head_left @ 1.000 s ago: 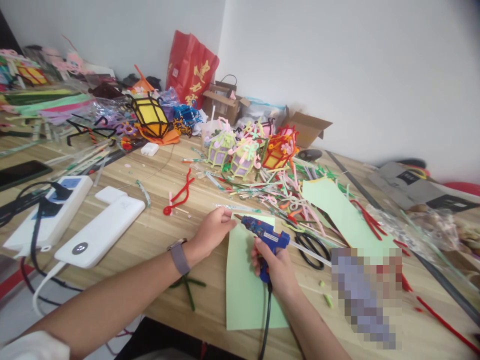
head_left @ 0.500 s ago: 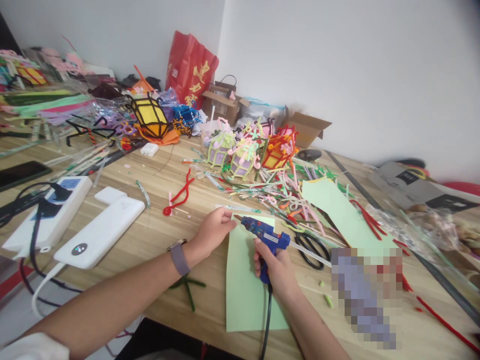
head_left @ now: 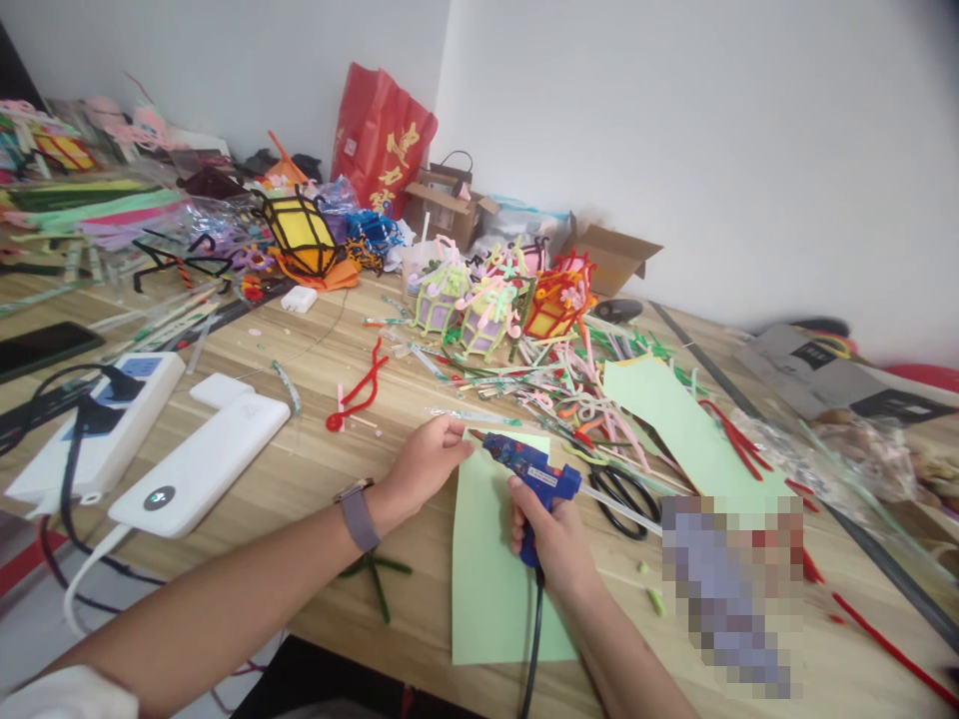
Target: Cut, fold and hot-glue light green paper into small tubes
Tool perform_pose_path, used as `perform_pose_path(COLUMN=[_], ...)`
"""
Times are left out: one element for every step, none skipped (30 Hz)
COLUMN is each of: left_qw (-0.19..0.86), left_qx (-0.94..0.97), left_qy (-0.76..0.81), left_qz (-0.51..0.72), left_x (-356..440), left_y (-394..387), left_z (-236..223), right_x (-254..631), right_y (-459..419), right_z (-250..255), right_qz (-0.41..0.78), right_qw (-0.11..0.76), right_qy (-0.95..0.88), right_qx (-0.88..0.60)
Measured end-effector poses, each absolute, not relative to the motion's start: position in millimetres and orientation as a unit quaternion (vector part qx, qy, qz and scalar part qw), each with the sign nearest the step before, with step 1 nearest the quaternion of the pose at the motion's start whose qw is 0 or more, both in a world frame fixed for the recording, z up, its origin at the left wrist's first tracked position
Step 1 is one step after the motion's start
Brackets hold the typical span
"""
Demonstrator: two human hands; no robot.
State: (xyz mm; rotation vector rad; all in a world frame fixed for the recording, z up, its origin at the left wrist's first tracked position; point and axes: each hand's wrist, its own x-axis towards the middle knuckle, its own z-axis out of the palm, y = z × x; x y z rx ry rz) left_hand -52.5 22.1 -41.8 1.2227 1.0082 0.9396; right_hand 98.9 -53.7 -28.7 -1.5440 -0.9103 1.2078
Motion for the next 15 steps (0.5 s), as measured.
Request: perform_pose_path(left_qw=[0.604,0.603,0.602,0.601,0.6,0.599,0.598,0.597,0.598,0.598,0.598,0.597,0.596,0.594,0.594], left_qx=[0.53,0.532,0.533,0.534,0.535,0.536,0.537,0.537,0.538,0.539,0.539,0.537,0.535,0.534,0.533], left_qy=[0.436,0.435,0.434,0.434,0.436,0.438,0.439,0.439,0.438,0.437,0.437,0.439,0.441,0.444,0.445], left_qz=[0.406,0.406,0.406,0.405,0.405,0.404,0.403,0.403,0.402,0.401,0.402,0.403,0.405,0.407,0.408], left_x=[-52.5,-52.5,-52.5,-52.4,-52.3,-52.3,-52.2,-52.2,-52.2,-52.2,-52.3,-52.3,-52.4,-52.4,-52.5], left_y=[22.1,22.2,22.2,22.1,22.0,21.9,21.7,21.6,21.5,21.5,21.6,21.7,21.9,22.2,22.3], left_z=[-41.6,-41.3,-40.9,-40.6,-40.2,-40.0,-39.8,-39.8,-39.9,-40.1,-40.4,-40.6,-40.8,-40.9,-40.8], right_x=[98.5,98.0,97.5,97.1,96.7,96.4,96.3,96.3,96.5,96.8,97.1,97.6,98.0,98.5,98.9], right_y=[-53.8,-53.8,-53.9,-54.1,-54.3,-54.5,-54.6,-54.8,-54.9,-54.9,-55.0,-54.9,-54.9,-54.9,-54.9], right_z=[-28.4,-27.9,-27.3,-26.8,-26.3,-26.0,-25.7,-25.6,-25.5,-25.6,-25.7,-25.9,-26.0,-26.2,-26.3], right_qz=[0.492,0.491,0.491,0.49,0.49,0.489,0.488,0.488,0.488,0.487,0.487,0.487,0.488,0.489,0.492], right_qw=[0.472,0.474,0.475,0.476,0.476,0.476,0.475,0.474,0.474,0.474,0.475,0.477,0.477,0.477,0.477], right_qy=[-0.374,-0.376,-0.377,-0.377,-0.378,-0.379,-0.38,-0.381,-0.383,-0.384,-0.384,-0.384,-0.384,-0.384,-0.384], right_qx=[-0.628,-0.627,-0.626,-0.625,-0.625,-0.625,-0.625,-0.626,-0.625,-0.625,-0.624,-0.623,-0.622,-0.621,-0.619])
